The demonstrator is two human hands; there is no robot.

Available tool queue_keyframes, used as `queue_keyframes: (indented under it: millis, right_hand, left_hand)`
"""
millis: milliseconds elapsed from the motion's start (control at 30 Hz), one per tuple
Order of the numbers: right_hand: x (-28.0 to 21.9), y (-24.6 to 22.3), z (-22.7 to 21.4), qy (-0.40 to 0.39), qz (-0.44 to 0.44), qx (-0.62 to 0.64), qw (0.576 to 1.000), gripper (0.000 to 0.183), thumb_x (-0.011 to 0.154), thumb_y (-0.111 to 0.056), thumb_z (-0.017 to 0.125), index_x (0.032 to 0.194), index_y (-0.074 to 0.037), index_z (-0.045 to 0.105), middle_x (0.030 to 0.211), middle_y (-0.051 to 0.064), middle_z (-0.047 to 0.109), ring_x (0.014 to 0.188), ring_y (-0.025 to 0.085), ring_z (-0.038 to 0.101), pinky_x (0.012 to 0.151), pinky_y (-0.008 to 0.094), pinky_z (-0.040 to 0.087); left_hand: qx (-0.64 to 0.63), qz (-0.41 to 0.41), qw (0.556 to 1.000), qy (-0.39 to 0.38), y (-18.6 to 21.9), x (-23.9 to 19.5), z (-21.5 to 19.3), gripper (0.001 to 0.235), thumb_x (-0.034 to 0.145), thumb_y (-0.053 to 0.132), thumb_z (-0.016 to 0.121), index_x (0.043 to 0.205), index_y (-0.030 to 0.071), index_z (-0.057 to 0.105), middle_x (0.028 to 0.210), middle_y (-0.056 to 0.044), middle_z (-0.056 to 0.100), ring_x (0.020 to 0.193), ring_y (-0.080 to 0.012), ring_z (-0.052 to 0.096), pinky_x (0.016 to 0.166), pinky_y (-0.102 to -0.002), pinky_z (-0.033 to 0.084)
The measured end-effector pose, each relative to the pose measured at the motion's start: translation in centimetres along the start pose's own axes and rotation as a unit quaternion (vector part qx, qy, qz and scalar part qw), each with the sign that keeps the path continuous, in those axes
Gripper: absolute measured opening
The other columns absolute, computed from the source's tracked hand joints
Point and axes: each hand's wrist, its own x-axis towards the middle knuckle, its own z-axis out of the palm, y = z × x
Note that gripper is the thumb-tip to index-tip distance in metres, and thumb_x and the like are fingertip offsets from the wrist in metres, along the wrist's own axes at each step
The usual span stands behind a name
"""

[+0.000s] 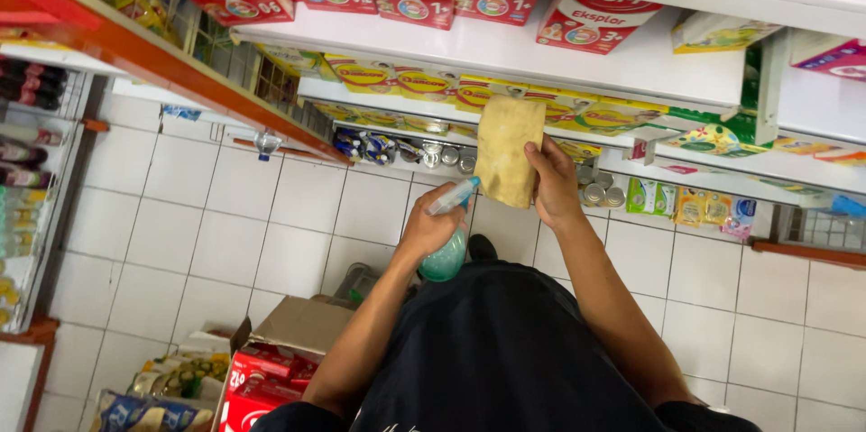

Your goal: The person sprays a cleaning solution from a bottle onto a yellow cloth and wipes the front edges of multiple white shelves stocked with red boxes of baby formula. The person moves along the aisle, cleaning the shelf edges from left to right and then back again.

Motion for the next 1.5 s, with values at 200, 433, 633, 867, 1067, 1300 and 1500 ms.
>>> queue_keyframes:
  millis: [200,433,633,867,1067,1300,1500]
  right_hand:
    - [-0.9,-0.7,-0.9,0.014,-0.019,0.040,0.999,0.043,0.104,-0.019,0.061,0.142,0.000,0.055,0.131,0.007,0.066,0.118,0.014,0.063,0.100,0.031,0.052]
    - [-2.9,-4.2,-2.6,0.069,-0.072,0.077,0.992,0.050,0.100,-0.017,0.061,0.145,-0.002,0.047,0.132,0.010,0.062,0.119,0.019,0.063,0.099,0.035,0.053]
    - [-3.9,-8.8,-4.4,0.108,-0.192,0.114,0.969,0.053,0.103,-0.020,0.058,0.151,0.002,0.047,0.139,0.013,0.060,0.125,0.023,0.060,0.106,0.038,0.050]
    - [-4.7,-18.2,-3.7,0.063,-0.334,0.218,0.915,0.055,0.102,-0.023,0.056,0.151,-0.003,0.042,0.145,0.011,0.058,0.132,0.026,0.059,0.114,0.042,0.049]
    - [-4.1,-25.6,-0.6,0.077,-0.482,0.096,0.867,0.057,0.102,-0.011,0.063,0.154,0.005,0.043,0.144,0.017,0.059,0.131,0.026,0.060,0.118,0.041,0.047]
    - [-1.5,-35.5,-0.3,0.289,-0.714,-0.312,0.556,0.054,0.108,-0.018,0.059,0.155,0.000,0.042,0.155,0.015,0.051,0.141,0.031,0.048,0.124,0.045,0.036]
    - [3.1,-40.1,1.1,0.339,-0.639,-0.543,0.426,0.046,0.106,-0.023,0.064,0.149,-0.009,0.058,0.155,0.007,0.057,0.152,0.035,0.044,0.131,0.060,0.018]
  left_hand:
    - [0.028,-0.006,0.999,-0.027,0.7,1.2,1.6,0.029,0.082,-0.002,0.055,0.106,0.002,0.070,0.087,-0.006,0.071,0.069,-0.0170,0.067,0.067,-0.031,0.055]
    - [0.024,0.133,0.979,-0.154,3.7,3.4,3.3,0.029,0.084,-0.005,0.058,0.110,0.002,0.070,0.093,-0.007,0.070,0.079,-0.0143,0.071,0.073,-0.029,0.058]
    - [0.090,0.263,0.944,-0.179,11.0,3.9,5.7,0.023,0.096,0.009,0.068,0.117,0.000,0.070,0.099,-0.010,0.069,0.083,-0.0168,0.069,0.075,-0.031,0.056]
    - [0.203,0.478,0.832,-0.194,22.4,3.3,8.2,0.027,0.101,0.016,0.067,0.124,0.001,0.067,0.111,-0.016,0.071,0.098,-0.0308,0.072,0.088,-0.037,0.057]
    - [0.218,0.546,0.793,-0.158,30.5,2.8,11.3,0.025,0.095,0.013,0.070,0.117,0.000,0.068,0.111,-0.015,0.072,0.099,-0.0315,0.072,0.087,-0.037,0.056]
    - [0.283,0.691,0.664,0.037,37.6,4.3,11.1,0.017,0.090,0.011,0.070,0.106,0.006,0.075,0.153,-0.020,0.050,0.149,-0.0440,0.041,0.123,-0.067,0.020]
    - [0.374,0.686,0.614,0.117,40.5,7.0,10.8,0.018,0.095,0.018,0.072,0.109,0.007,0.075,0.161,-0.017,0.044,0.157,-0.0401,0.027,0.122,-0.069,-0.009]
